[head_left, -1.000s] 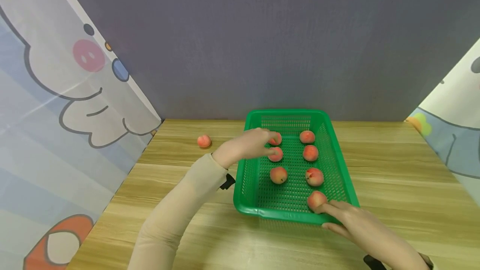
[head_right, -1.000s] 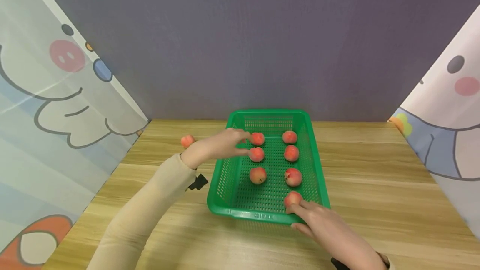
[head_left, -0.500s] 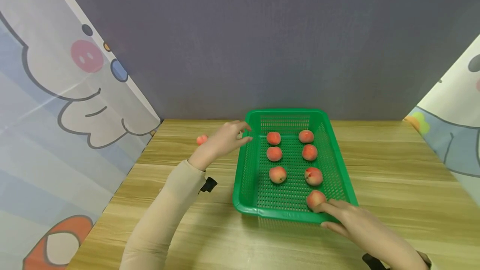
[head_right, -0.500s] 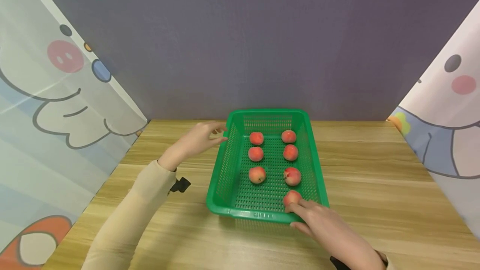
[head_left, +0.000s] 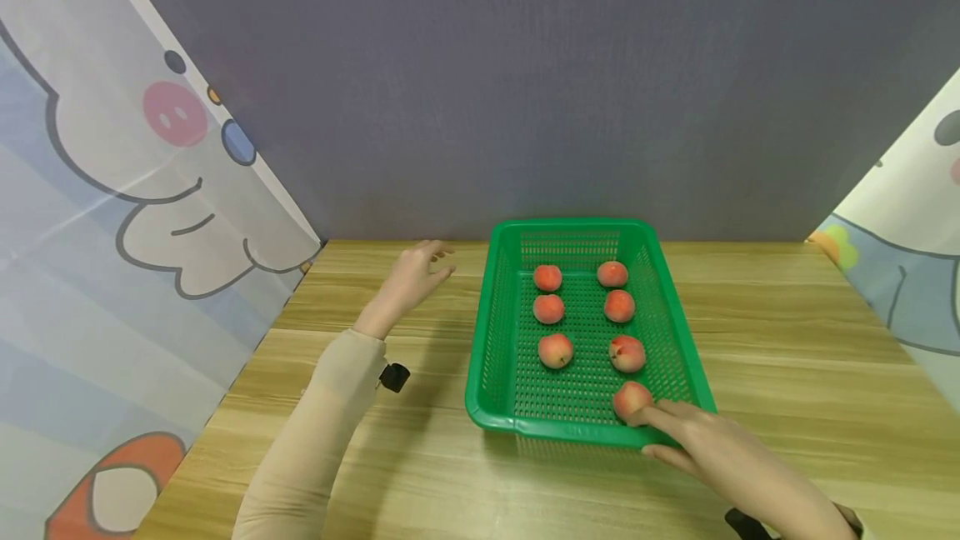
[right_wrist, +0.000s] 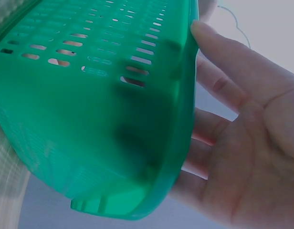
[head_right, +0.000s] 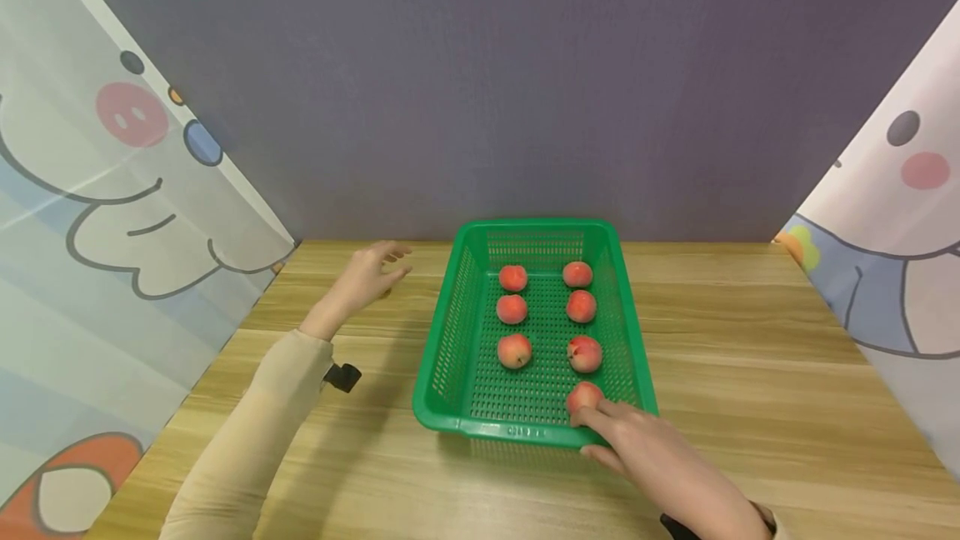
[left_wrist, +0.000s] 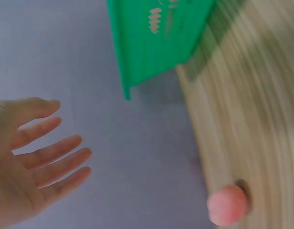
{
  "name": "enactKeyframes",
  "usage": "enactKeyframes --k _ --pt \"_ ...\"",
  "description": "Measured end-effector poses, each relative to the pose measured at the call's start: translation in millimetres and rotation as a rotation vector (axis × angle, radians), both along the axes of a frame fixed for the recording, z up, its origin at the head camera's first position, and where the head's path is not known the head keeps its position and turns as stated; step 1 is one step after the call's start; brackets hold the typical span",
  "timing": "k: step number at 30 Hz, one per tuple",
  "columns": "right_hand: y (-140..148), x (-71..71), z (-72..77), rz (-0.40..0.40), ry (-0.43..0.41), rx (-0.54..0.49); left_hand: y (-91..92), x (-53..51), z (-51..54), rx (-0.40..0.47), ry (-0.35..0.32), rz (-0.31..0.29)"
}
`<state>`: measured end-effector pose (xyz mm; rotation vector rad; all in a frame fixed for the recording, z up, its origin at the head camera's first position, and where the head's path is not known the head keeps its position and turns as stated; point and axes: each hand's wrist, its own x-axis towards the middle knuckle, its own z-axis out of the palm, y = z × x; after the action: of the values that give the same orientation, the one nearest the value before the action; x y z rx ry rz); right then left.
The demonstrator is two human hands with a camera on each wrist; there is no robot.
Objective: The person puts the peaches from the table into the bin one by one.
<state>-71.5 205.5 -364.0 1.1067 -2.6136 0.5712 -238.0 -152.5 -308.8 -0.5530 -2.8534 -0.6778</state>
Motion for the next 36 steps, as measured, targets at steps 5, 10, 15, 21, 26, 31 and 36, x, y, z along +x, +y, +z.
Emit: enactKeyframes --k 5,10,15,21,26,31,36 --pt "0 0.2 0.1 -0.006 -0.001 0.006 -14.1 -9.6 -11.6 0.037 -0.017 0.042" --pt "1 0.0 0.1 -0.004 -0.01 0.008 -25.6 -17.0 -22.9 0.041 -0.072 0.085" --pt "1 -0.1 -0.6 0.012 -0.007 -0.006 -34.8 -21.7 -32.1 0.023 -0.092 0.114" --pt "0 -0.1 -0.1 0.01 -0.021 -0.002 -46.9 -27.4 -42.8 0.003 -0.097 0.132" --pt "0 0.1 0.3 0.008 -0.037 0.005 -55.2 -32.1 -53.0 -0.021 -0.106 0.149" --pt "0 0.2 0.0 0.009 -0.038 -0.001 -59.6 -35.7 -61.8 -0.045 -0.093 0.155" --pt "0 0.6 -0.7 0.007 -0.017 -0.006 -63.0 -39.8 -68.1 -0.066 -0.103 0.174"
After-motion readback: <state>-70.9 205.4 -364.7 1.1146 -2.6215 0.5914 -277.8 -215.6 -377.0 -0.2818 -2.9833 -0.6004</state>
